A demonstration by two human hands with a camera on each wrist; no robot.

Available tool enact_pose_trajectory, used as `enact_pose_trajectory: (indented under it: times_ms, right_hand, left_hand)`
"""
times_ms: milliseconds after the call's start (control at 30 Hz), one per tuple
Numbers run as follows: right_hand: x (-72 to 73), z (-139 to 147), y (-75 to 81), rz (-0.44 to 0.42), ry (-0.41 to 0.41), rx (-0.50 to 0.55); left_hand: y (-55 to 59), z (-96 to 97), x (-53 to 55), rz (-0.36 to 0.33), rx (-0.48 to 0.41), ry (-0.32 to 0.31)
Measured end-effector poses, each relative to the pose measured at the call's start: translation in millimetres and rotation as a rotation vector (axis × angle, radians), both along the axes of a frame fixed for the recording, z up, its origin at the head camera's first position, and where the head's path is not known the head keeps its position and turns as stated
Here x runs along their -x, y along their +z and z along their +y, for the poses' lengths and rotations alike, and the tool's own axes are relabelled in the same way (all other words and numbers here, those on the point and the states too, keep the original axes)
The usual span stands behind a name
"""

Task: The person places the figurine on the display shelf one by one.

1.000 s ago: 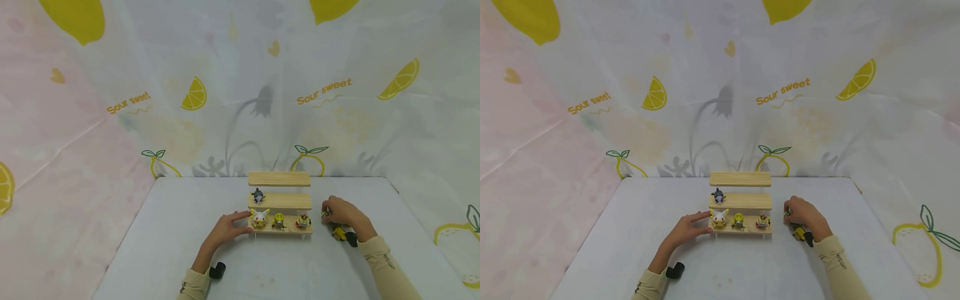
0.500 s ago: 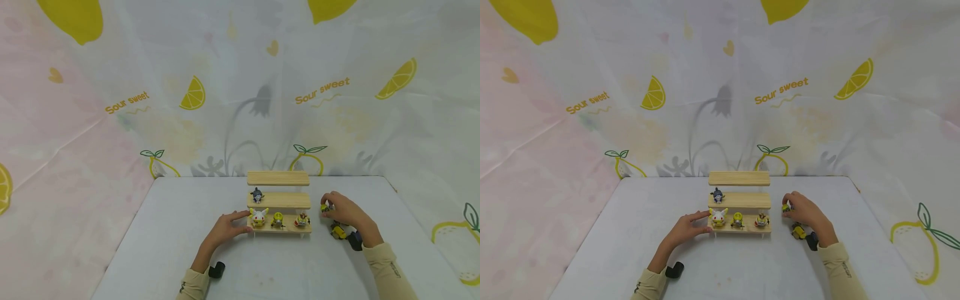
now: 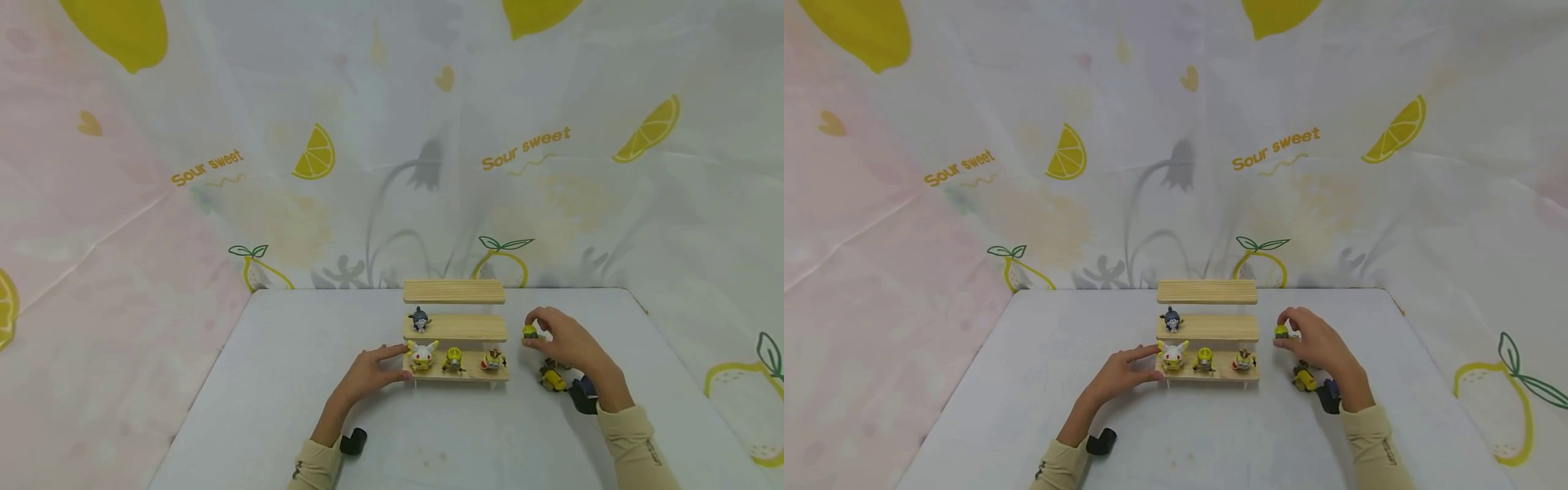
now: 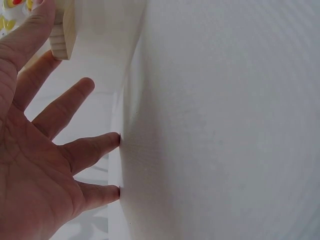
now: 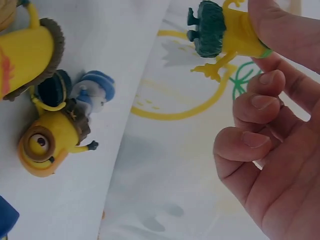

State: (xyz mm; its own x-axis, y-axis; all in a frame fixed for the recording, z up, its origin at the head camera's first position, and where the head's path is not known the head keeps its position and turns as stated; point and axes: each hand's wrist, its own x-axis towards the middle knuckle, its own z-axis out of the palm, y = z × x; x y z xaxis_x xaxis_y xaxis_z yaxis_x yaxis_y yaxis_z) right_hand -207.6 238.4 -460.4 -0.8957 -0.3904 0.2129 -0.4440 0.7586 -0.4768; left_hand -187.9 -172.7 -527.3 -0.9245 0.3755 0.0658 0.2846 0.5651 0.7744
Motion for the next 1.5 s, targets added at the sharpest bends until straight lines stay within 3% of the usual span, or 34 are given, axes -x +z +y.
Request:
enact_pose_trajectory:
  times_ms: [400,667,1067,1300,1500]
  right_hand:
    - [1.3,-14.1,18.4,0.126,0.033,0.116]
    - [9.0,-30.3,33.1,0.145,0.06,0.178]
    - [24.6,-62.0,41.5,0.118,0.144,0.26]
    - [30.2,-80.6,44.1,0.015,0.18,0.317]
    - [34.5,-92.7,41.3,-0.051,0.179,0.288]
  left_hand:
    - [0.8,-1.5,-1.4,0.002,0.0,-0.003]
    - [1.2,-1.9,-0.4,0.009,0.006,-0.004]
    - [0.5,-1.5,-0.6,0.003,0.01,-0.005]
    - [-0.8,-1.3,-0.2,0.008,0.001,-0.015]
    - [-0.8,-0.7,0.3,0.008,-0.002,-0.016]
